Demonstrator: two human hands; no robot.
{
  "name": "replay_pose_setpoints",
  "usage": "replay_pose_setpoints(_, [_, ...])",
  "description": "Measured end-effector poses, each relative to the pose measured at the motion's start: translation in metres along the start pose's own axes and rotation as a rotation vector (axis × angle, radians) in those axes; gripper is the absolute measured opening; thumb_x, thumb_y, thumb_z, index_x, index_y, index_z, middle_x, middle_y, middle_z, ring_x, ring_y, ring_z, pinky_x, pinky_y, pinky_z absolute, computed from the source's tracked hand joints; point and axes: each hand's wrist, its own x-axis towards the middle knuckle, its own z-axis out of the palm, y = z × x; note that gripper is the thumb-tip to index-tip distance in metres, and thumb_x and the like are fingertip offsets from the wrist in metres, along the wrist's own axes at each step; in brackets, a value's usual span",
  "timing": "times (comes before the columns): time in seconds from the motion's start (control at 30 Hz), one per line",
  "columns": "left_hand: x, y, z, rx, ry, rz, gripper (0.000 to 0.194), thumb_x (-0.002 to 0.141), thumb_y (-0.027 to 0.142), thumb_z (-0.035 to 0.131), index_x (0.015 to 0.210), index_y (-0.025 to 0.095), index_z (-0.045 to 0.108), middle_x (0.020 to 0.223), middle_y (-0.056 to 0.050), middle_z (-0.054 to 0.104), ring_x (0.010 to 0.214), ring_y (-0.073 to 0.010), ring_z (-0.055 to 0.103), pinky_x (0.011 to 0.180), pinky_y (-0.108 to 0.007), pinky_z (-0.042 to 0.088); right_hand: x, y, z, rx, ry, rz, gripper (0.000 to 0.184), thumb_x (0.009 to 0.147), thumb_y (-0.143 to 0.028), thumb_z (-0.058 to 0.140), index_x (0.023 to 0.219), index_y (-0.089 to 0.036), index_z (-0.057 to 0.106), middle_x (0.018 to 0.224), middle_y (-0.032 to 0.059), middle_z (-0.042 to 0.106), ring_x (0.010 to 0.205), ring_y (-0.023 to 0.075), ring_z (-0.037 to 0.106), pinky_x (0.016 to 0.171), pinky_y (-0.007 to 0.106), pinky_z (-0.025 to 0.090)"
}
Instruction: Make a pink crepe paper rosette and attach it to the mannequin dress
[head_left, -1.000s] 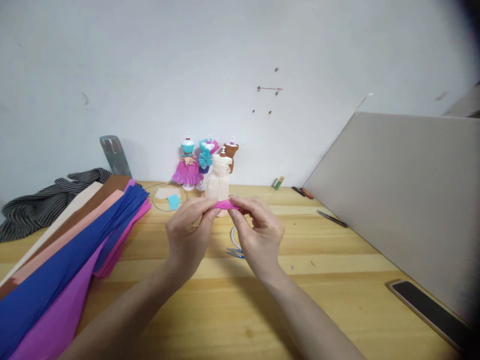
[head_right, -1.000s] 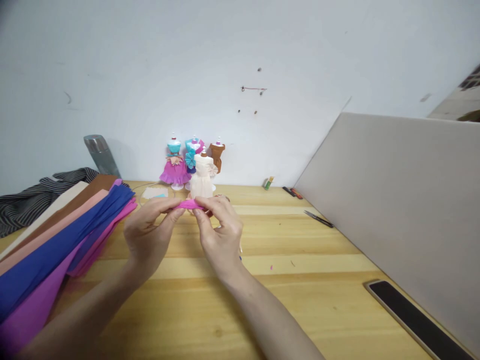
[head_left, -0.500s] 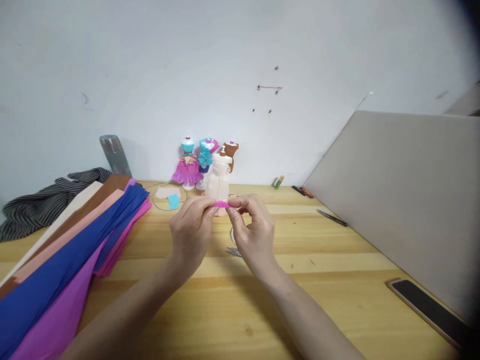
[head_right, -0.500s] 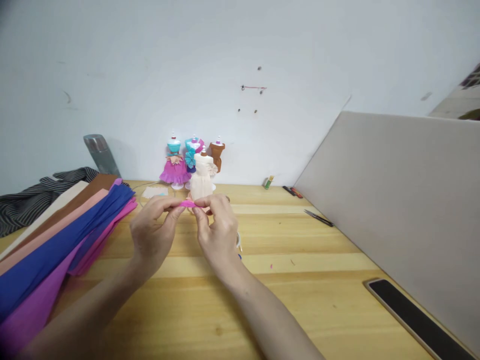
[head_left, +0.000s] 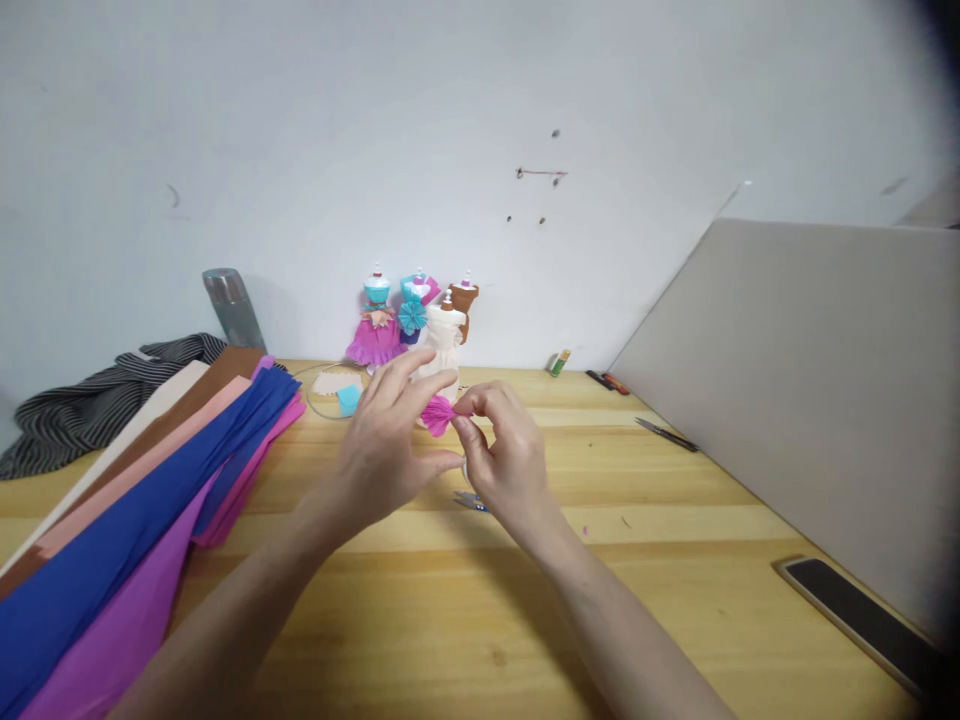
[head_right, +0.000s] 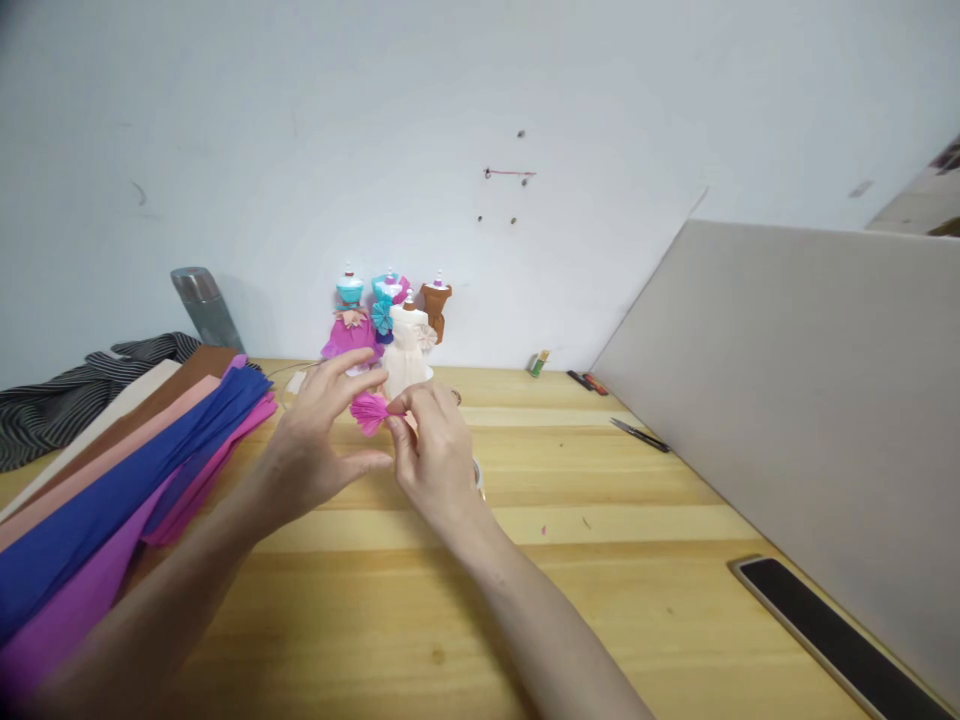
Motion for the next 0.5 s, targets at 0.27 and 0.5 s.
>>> replay_pose_setpoints(0.27, [0.0022, 0.0028, -0.0013, 0.088, 0.008, 0.076, 0.024, 0.081, 0.010, 0.061, 0.105, 0.014, 0.064, 0.125, -0.018, 0.057, 0.117, -0.0296, 0.055, 0.096, -0.045, 0.047, -0.0014, -0.0013, 0.0006, -0.001, -0.028, -0.014, 0.012, 0.092, -0.014, 0.049, 0.082, -0.021, 0.051, 0.080, 0.0047, 0.060, 0.079, 0.0202, 0.056, 0.072, 0.035, 0.043])
replay_pose_setpoints(0.5, [0.0022, -0.0058, -0.0025, 0.096, -0.034, 0.071, 0.008, 0.083, 0.010, 0.058, 0.083, 0.012, 0.065, 0.086, -0.010, 0.069, 0.084, -0.0233, 0.064, 0.074, -0.036, 0.050, -0.0018, -0.0011, 0.0006, 0.003, -0.021, -0.012, 0.012, 0.091, -0.013, 0.050, 0.082, -0.020, 0.053, 0.081, 0.0056, 0.061, 0.080, 0.0208, 0.056, 0.072, 0.036, 0.044])
